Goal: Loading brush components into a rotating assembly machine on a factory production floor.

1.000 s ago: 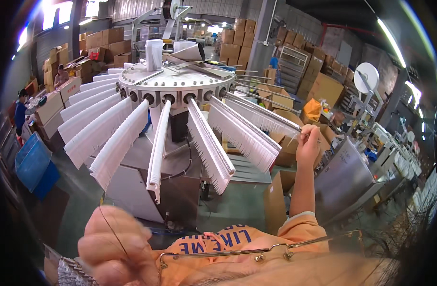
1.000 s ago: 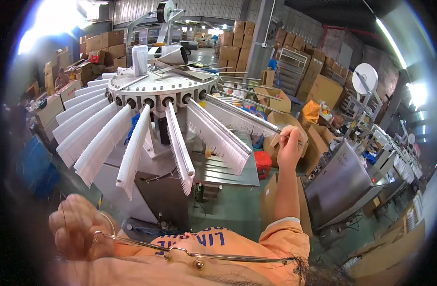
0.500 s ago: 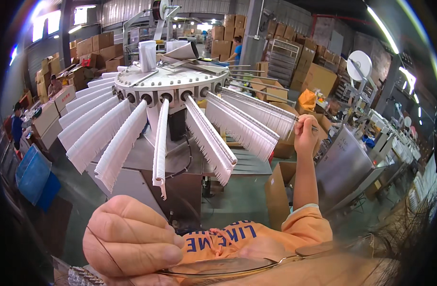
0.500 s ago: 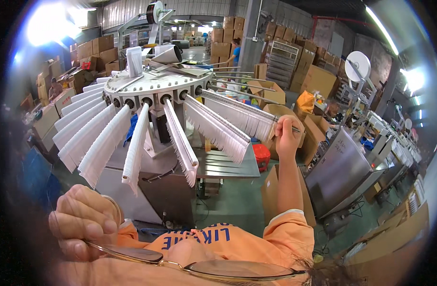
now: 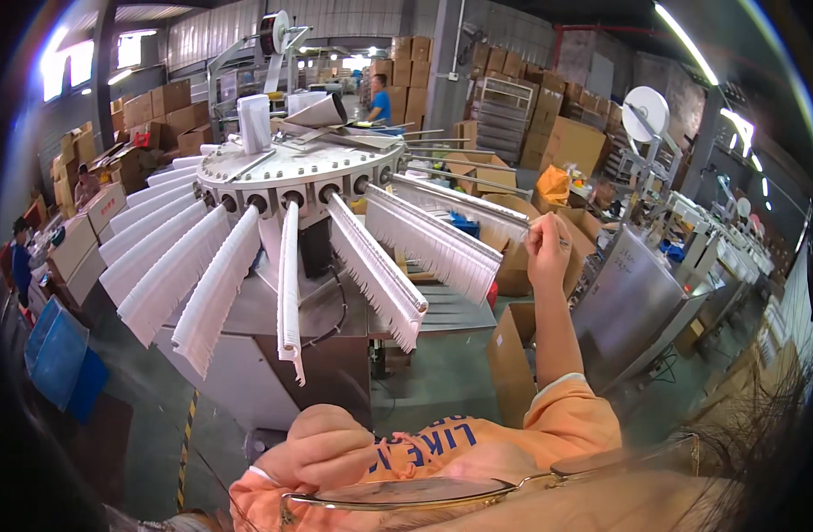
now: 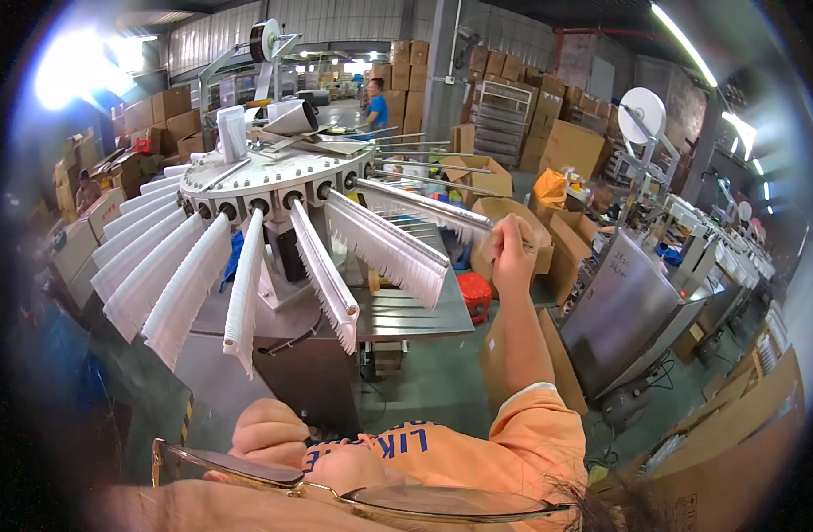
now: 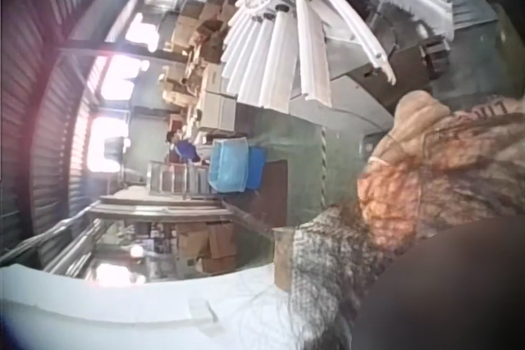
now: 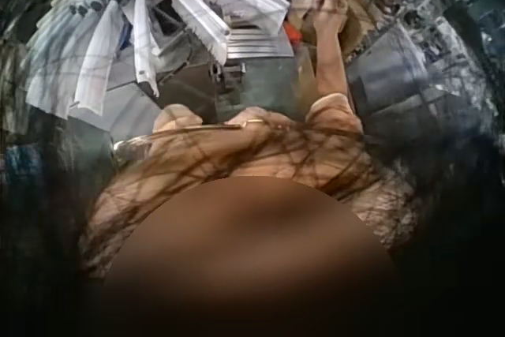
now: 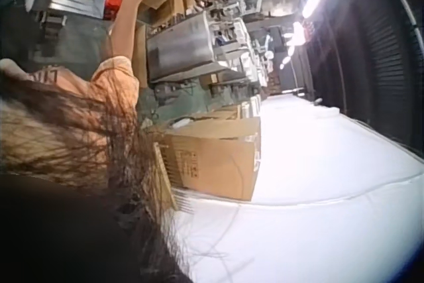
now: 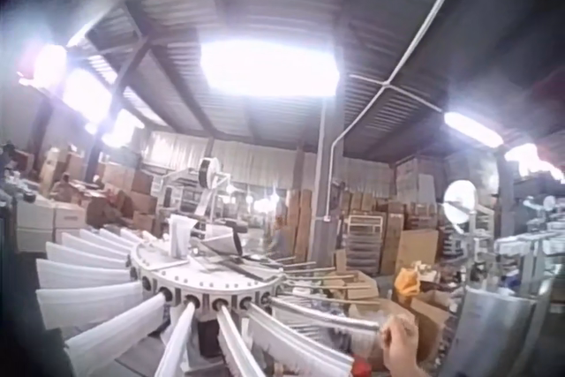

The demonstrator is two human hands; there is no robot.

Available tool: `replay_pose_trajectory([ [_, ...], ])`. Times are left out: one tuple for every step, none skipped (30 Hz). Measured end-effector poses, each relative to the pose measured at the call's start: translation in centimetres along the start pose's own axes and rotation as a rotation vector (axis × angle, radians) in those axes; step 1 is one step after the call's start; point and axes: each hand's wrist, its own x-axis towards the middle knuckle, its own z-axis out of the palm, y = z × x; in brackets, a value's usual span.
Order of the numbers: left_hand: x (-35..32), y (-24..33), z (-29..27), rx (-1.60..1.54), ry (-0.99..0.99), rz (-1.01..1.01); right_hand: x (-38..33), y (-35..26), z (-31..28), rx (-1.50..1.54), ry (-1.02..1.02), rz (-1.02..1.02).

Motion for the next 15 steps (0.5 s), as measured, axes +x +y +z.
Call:
replay_pose_trajectory([
  [-0.4, -0.3, 0.5, -0.008, 0.003, 0.006, -0.1, 0.3, -0.3, 0.061, -0.052, -0.013],
  [-0.9, -0.3, 0.9, 0.050, 0.014, -0.033, -0.1, 0.3, -0.5, 0.121, -0.106, -0.025],
  [-1.3, -0.2, 1.3, 0.105, 0.022, -0.076, 0.0, -0.2, -0.2, 0.092, -0.071, -0.049],
  [-1.4, -0.3, 1.5, 0.094, 0.022, -0.075, 0.1, -0.2, -0.2, 0.084, -0.065, -0.051],
  [-1.6, -0.4, 1.8, 0.082, 0.026, -0.099, 0.1, 0.0, -0.4, 0.093, -0.044, -0.043],
  [-1.7, -0.6, 1.9, 0.074, 0.030, -0.122, 0.1, 0.1, -0.4, 0.107, -0.026, -0.037],
  [-1.9, -0.8, 1.9, 0.068, 0.030, -0.121, 0.0, 0.1, -0.5, 0.102, -0.022, -0.039],
  [-2.1, -1.0, 1.8, 0.074, 0.000, -0.135, -0.2, 0.1, -0.5, 0.110, -0.041, -0.024],
  [-2.2, -1.1, 1.8, 0.075, -0.031, -0.140, -0.4, -0.2, -0.8, 0.116, -0.054, -0.016],
  [-2.4, -1.2, 1.9, 0.063, -0.034, -0.130, -0.4, -0.1, -1.0, 0.109, -0.043, -0.027],
  [-2.5, -1.3, 2.1, 0.098, -0.018, -0.156, -0.2, 0.2, -1.1, 0.127, -0.047, -0.022],
  [-2.7, -1.5, 2.2, 0.135, -0.002, -0.189, -0.2, 0.3, -0.8, 0.147, -0.053, -0.011],
  [-2.9, -1.6, 2.2, 0.126, -0.005, -0.182, -0.3, 0.2, -0.7, 0.168, -0.081, 0.019],
  [-3.0, -1.8, 2.1, 0.123, -0.011, -0.200, -0.4, 0.1, -0.6, 0.165, -0.073, 0.011],
  [-3.2, -2.0, 2.2, 0.120, -0.016, -0.218, -0.4, 0.0, -0.6, 0.144, -0.056, 0.018],
])
